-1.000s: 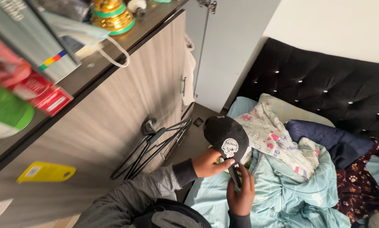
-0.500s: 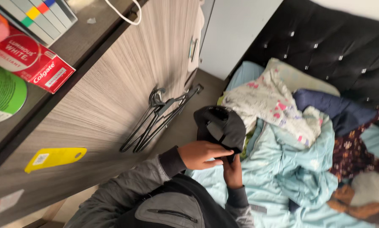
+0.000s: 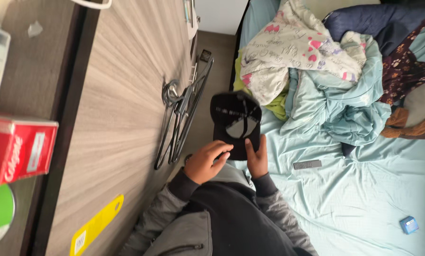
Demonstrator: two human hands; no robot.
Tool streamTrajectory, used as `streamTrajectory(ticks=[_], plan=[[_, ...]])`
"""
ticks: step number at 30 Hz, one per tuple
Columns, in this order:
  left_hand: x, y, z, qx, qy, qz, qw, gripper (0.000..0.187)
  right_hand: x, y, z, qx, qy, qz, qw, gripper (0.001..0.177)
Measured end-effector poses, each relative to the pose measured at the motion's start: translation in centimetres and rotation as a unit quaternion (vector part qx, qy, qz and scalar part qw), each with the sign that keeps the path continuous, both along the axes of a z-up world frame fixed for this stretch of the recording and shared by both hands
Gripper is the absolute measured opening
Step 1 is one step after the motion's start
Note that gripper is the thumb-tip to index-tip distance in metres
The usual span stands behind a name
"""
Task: The person handles a hanger, picks up and zips a backpack, moves a hat to a shelf, and picks up a small box from a bed.
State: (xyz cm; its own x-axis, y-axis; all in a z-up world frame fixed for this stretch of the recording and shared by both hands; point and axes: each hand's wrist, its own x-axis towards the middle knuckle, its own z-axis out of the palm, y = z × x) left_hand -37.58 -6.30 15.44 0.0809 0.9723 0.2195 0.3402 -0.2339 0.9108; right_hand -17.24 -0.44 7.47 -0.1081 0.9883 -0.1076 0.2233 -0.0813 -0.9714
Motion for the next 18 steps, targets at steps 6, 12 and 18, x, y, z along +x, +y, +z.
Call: streamTrajectory(ticks=[6, 12, 18], plan=[[-0.2, 0.7, -0.7, -0.026, -0.039, -0.009, 0.999, 0.02, -0.9, 0.6, 0.5, 0.031, -0.029, -0.011, 0.999, 0.02], [-0.6, 3.5, -1.5, -0.071, -0.048, 0.005, 0.996, 0.023, -1.4, 6.0, 2.9, -0.002, -0.089, -0.014, 0.996, 0.022], [1.0, 10.4, -1.9, -0.117, -0.137, 0.058, 0.982, 0.032, -1.5, 14.3, 6.5, 0.25, -0.133, 0.103, 0.954, 0.018]])
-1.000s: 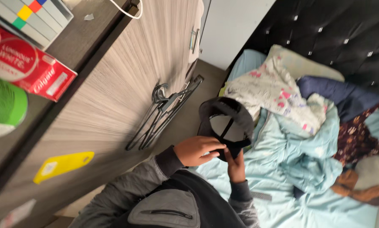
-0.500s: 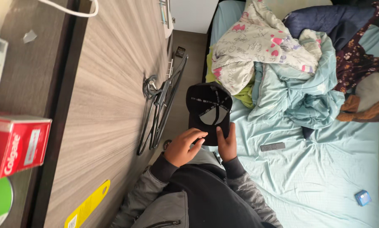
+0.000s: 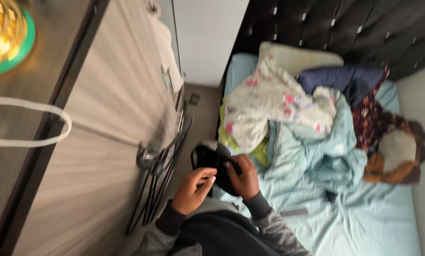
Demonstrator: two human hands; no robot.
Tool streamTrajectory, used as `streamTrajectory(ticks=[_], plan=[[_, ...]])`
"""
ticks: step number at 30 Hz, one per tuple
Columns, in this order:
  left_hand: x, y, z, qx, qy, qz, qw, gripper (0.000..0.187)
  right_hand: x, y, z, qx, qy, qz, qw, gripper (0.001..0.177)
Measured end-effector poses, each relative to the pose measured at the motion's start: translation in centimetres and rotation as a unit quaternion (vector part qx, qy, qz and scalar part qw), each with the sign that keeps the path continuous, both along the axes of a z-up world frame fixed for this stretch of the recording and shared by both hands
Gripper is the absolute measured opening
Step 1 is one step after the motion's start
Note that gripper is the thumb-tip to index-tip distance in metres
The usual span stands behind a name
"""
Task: The person handles a hanger, picks up and zips a backpack, moves a hat to a shelf, and picks up a small box from a bed.
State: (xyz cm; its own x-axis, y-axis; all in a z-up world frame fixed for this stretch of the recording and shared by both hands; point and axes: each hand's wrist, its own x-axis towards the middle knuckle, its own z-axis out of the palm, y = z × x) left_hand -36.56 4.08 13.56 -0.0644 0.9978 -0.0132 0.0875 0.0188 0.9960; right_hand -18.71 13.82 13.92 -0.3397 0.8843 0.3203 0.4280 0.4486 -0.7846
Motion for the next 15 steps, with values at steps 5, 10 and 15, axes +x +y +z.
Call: streamTrajectory(ticks=[5, 10, 15], plan=[[2.6, 7.4, -4.8, -0.106, -0.044, -0.016, 0.993, 0.052, -0.3, 5.4, 0.4, -0.081, -0.082, 0.126, 0.985, 0.024], [5.1, 15.6, -8.7, -0.253, -0.343, 0.161, 0.89, 0.048, -0.8, 10.3, -1.3, -0.016, -0.091, 0.175, 0.98, 0.028], [4.8, 20.8, -9.4, -0.146, -0.361, 0.203, 0.899, 0.038, 1.6, 17.3, -1.9, -0.095, -0.015, 0.329, 0.939, 0.051]])
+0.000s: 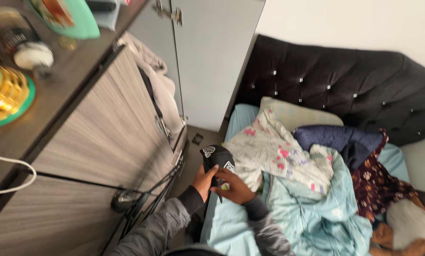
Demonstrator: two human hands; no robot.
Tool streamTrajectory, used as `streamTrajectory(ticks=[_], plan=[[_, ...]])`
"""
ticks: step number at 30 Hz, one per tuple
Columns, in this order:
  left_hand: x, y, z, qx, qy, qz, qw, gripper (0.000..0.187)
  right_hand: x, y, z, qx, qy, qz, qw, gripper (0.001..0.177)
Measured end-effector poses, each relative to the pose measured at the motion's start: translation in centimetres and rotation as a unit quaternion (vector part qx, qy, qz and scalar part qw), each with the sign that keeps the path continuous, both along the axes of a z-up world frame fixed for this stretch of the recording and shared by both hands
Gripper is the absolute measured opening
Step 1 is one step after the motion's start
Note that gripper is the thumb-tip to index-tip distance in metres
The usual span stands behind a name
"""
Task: The person handles a hanger, picks up and zips a backpack, moves a hat to a shelf, and picks up a small box from a bed.
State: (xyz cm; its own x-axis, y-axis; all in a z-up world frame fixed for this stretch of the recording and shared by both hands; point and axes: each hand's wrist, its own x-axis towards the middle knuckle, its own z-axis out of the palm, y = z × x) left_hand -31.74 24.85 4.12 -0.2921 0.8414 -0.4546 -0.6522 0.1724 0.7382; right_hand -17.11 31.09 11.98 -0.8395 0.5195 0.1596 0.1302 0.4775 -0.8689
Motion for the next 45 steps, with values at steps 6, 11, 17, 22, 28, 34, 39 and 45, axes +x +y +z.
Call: streamTrajectory(ticks=[6, 11, 17, 22, 28, 34, 39, 45], plan=[[-1.7, 1.6, 2.2, 0.135, 0.181, -0.004, 0.974, 0.047, 2.5, 15.6, -2.5, 0.005, 0.212, -0.232, 0.949, 0.024], [-3.6, -1.2, 8.7, 0.171, 0.382, -0.041, 0.907, 0.038, 1.0, 23.7, -0.4, -0.022, 0.152, -0.306, 0.94, 0.042], [-5.1, -3.9, 13.7, 0.123, 0.34, -0.053, 0.931, 0.044, -6.1, 29.0, 4.4, -0.101, 0.194, -0.23, 0.948, 0.074], [-6.6, -7.5, 15.0, 0.112, 0.409, -0.055, 0.904, 0.041, -11.4, 33.5, 1.8, -0.261, 0.179, -0.163, 0.934, 0.08], [-7.7, -12.2, 14.4, 0.153, 0.358, 0.015, 0.921, 0.037, -14.2, 34.0, -3.5, -0.271, 0.158, -0.159, 0.936, 0.065], [-8.5, -14.2, 14.1, 0.163, 0.319, 0.074, 0.931, 0.035, -14.8, 24.9, -5.0, -0.194, 0.069, -0.004, 0.979, 0.036], [-9.1, -15.2, 13.5, 0.237, 0.158, 0.103, 0.953, 0.028, -19.0, 15.4, -1.8, -0.278, 0.057, 0.099, 0.954, 0.026], [-8.4, -17.5, 13.8, 0.289, 0.036, 0.117, 0.949, 0.028, -24.0, 12.3, -3.3, -0.043, 0.121, 0.173, 0.976, 0.035]])
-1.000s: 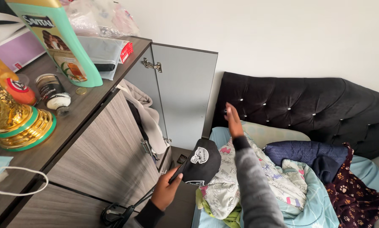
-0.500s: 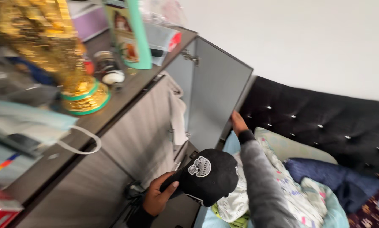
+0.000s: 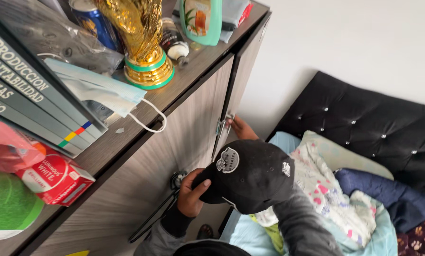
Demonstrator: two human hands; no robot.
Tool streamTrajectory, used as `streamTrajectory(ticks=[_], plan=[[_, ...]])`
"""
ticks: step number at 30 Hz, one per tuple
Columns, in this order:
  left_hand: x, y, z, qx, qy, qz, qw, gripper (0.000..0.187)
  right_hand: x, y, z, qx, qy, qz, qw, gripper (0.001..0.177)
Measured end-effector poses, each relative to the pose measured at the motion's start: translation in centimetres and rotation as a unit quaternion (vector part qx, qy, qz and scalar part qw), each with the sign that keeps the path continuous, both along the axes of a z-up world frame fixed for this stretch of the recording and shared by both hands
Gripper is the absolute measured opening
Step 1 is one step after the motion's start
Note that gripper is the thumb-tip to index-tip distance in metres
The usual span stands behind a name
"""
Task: The person handles a hanger, picks up and zips a backpack, moves a hat to a shelf, and picks up a small box from a bed.
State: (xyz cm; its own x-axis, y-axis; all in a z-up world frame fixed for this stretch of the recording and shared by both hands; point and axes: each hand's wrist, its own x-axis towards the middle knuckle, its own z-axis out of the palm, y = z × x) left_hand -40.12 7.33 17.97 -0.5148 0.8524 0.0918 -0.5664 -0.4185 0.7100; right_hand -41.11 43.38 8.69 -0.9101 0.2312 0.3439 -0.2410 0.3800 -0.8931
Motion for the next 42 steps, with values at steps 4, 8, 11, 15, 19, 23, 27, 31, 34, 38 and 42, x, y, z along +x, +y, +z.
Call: streamTrajectory(ticks=[4, 8, 11, 15, 19, 23, 27, 31, 34, 38, 42], plan=[[0.8, -2.3, -0.7, -0.026, 0.021, 0.013, 0.999, 0.033, -1.7, 0.5, -1.4, 0.07, -0.073, -0.061, 0.993, 0.055], [0.8, -4.2, -0.5, -0.019, 0.084, -0.007, 0.996, 0.034, 5.9, -0.5, 2.0, -0.053, -0.014, -0.144, 0.988, 0.048], [2.0, -5.0, -0.3, -0.079, 0.119, -0.013, 0.99, 0.038, 15.6, -5.9, -0.1, -0.17, 0.076, -0.241, 0.953, 0.043], [3.7, -4.8, -0.4, -0.04, 0.353, -0.004, 0.935, 0.029, 25.9, -17.5, -7.9, -0.241, -0.022, -0.368, 0.898, 0.04], [5.5, -3.1, -1.5, -0.03, 0.382, -0.05, 0.922, 0.04, 29.4, -27.9, -11.1, -0.295, -0.149, -0.327, 0.885, 0.038], [7.2, -1.9, -2.4, -0.024, 0.336, -0.078, 0.939, 0.054, 28.3, -33.5, -3.3, -0.324, -0.1, -0.179, 0.924, 0.045], [8.0, -0.2, -3.5, -0.022, 0.112, -0.151, 0.982, 0.07, 24.6, -31.8, 2.5, -0.023, -0.064, -0.318, 0.946, 0.077], [6.5, 3.1, -2.6, 0.026, 0.014, -0.249, 0.968, 0.079, 22.3, -27.6, 3.7, 0.193, -0.077, -0.459, 0.864, 0.071], [6.2, 6.2, -0.8, 0.058, 0.091, -0.209, 0.972, 0.082, 21.6, -23.8, 3.9, 0.159, 0.03, -0.433, 0.887, 0.078], [3.7, 10.8, 2.5, 0.038, 0.092, -0.231, 0.968, 0.085, 19.8, -19.3, 2.4, 0.08, 0.143, -0.418, 0.894, 0.061], [0.2, 15.6, 6.9, 0.066, 0.271, -0.198, 0.94, 0.08, 16.2, -11.5, 0.9, 0.082, 0.265, -0.453, 0.847, 0.036]])
